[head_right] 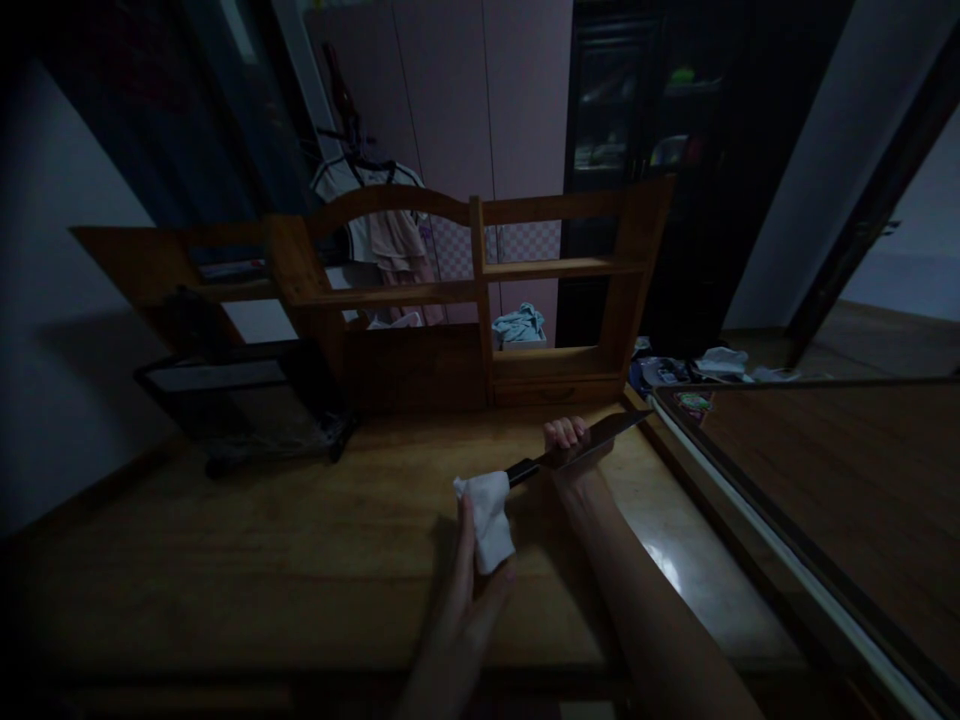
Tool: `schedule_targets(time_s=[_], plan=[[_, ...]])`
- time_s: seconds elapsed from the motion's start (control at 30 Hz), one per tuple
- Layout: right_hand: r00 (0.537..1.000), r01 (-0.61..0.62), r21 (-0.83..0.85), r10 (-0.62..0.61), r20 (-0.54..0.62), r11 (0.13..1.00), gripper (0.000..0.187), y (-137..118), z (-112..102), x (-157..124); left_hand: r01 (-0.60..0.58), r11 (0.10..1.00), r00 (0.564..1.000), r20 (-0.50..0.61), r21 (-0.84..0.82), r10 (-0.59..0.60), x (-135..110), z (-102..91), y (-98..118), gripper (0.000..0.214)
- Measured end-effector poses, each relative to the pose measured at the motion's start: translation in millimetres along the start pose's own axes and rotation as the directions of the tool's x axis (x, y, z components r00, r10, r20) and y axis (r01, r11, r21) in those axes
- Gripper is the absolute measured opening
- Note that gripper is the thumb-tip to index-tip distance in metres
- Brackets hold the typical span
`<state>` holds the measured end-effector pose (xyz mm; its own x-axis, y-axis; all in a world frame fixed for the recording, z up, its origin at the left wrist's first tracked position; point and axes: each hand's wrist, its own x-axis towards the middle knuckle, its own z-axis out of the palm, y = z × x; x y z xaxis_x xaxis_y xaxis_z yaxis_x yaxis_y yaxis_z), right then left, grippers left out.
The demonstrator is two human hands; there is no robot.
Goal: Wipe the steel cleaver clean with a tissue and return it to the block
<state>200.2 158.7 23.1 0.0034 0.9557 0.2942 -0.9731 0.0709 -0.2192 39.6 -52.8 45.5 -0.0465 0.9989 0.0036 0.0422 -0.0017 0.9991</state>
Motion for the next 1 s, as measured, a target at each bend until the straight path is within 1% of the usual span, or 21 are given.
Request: schedule_targets(time_s=[0.13,0.23,0.33,0.37,0.43,0.53,0.6,0.63,0.67,0.7,0.73,0.77,0.8,0.83,0.87,0.9,0.93,1.0], plan=[[1.0,-0.009,-0.006,0.009,0.01,1.0,0.054,6.0,0.5,-2.8,-0.013,0.995,1.0,-0.018,-0.099,0.011,20.6,-14.1,5.5,0.068],[0.999,-0.032,-0.002,0.032,0.03,0.999,0.048,15.3,1.3,-2.8,-0.004,0.987,1.0,-0.031,-0.163,-0.001,36.5,-21.3,2.4,0.06],[0.997,-0.065,0.019,0.064,0.054,0.998,0.042,25.6,3.1,-1.4,0.01,0.99,1.0,-0.013,-0.143,-0.012,52.2,-26.6,-6.8,0.054],[0.996,-0.073,0.032,0.071,0.062,0.997,0.041,28.7,4.3,-1.3,-0.004,0.992,1.0,-0.023,-0.126,0.001,56.9,-28.8,-9.3,0.053],[0.993,-0.09,0.064,0.085,0.078,0.994,0.04,33.9,7.7,-2.7,-0.07,0.992,0.994,-0.087,-0.105,0.061,63.5,-34.4,-10.6,0.047],[0.99,-0.113,0.116,0.102,0.098,0.987,0.039,37.6,15.0,-7.2,-0.15,0.984,0.977,-0.17,-0.098,0.132,62.3,-42.7,-2.2,0.036],[0.988,-0.126,0.15,0.11,0.109,0.981,0.038,37.8,19.4,-9.5,-0.164,0.982,0.971,-0.192,-0.09,0.145,52.8,-45.1,6.6,0.032],[0.987,-0.132,0.166,0.114,0.114,0.977,0.037,37.4,20.9,-9.9,-0.167,0.984,0.971,-0.185,-0.069,0.152,46.0,-45.1,10.4,0.032],[0.986,-0.138,0.18,0.117,0.119,0.974,0.037,36.8,21.8,-9.6,-0.172,0.985,0.974,-0.158,-0.034,0.164,38.2,-44.4,13.3,0.034],[0.985,-0.146,0.19,0.124,0.123,0.971,0.036,36.1,22.0,-8.9,-0.185,0.982,0.977,-0.104,0.023,0.186,30.1,-43.5,15.1,0.038],[0.983,-0.157,0.196,0.134,0.127,0.968,0.036,35.5,21.4,-8.0,-0.208,0.974,0.977,-0.021,0.085,0.21,22.4,-42.4,15.7,0.045],[0.981,-0.171,0.196,0.147,0.13,0.966,0.037,35.1,20.3,-7.1,-0.25,0.959,0.968,0.067,0.136,0.243,15.8,-41.5,15.3,0.056],[0.978,-0.188,0.191,0.164,0.131,0.964,0.037,35.1,18.7,-6.4,-0.303,0.938,0.949,0.142,0.172,0.28,10.8,-40.8,14.1,0.071],[0.975,-0.203,0.182,0.181,0.132,0.962,0.037,35.6,16.7,-6.2,-0.352,0.917,0.927,0.206,0.185,0.314,7.9,-40.5,12.3,0.085],[0.972,-0.216,0.171,0.195,0.132,0.961,0.037,37.0,14.6,-6.4,-0.394,0.899,0.906,0.245,0.189,0.346,7.2,-40.3,10.4,0.091],[0.969,-0.229,0.158,0.209,0.131,0.961,0.037,39.1,12.6,-7.1,-0.429,0.882,0.889,0.265,0.193,0.374,8.4,-40.4,8.5,0.088],[0.966,-0.24,0.142,0.222,0.13,0.96,0.037,42.1,10.8,-8.0,-0.456,0.867,0.877,0.269,0.2,0.399,11.1,-40.5,7.1,0.078],[0.96,-0.264,0.101,0.251,0.128,0.959,0.036,49.9,9.0,-10.0,-0.492,0.843,0.865,0.238,0.219,0.443,18.2,-41.1,6.6,0.055]])
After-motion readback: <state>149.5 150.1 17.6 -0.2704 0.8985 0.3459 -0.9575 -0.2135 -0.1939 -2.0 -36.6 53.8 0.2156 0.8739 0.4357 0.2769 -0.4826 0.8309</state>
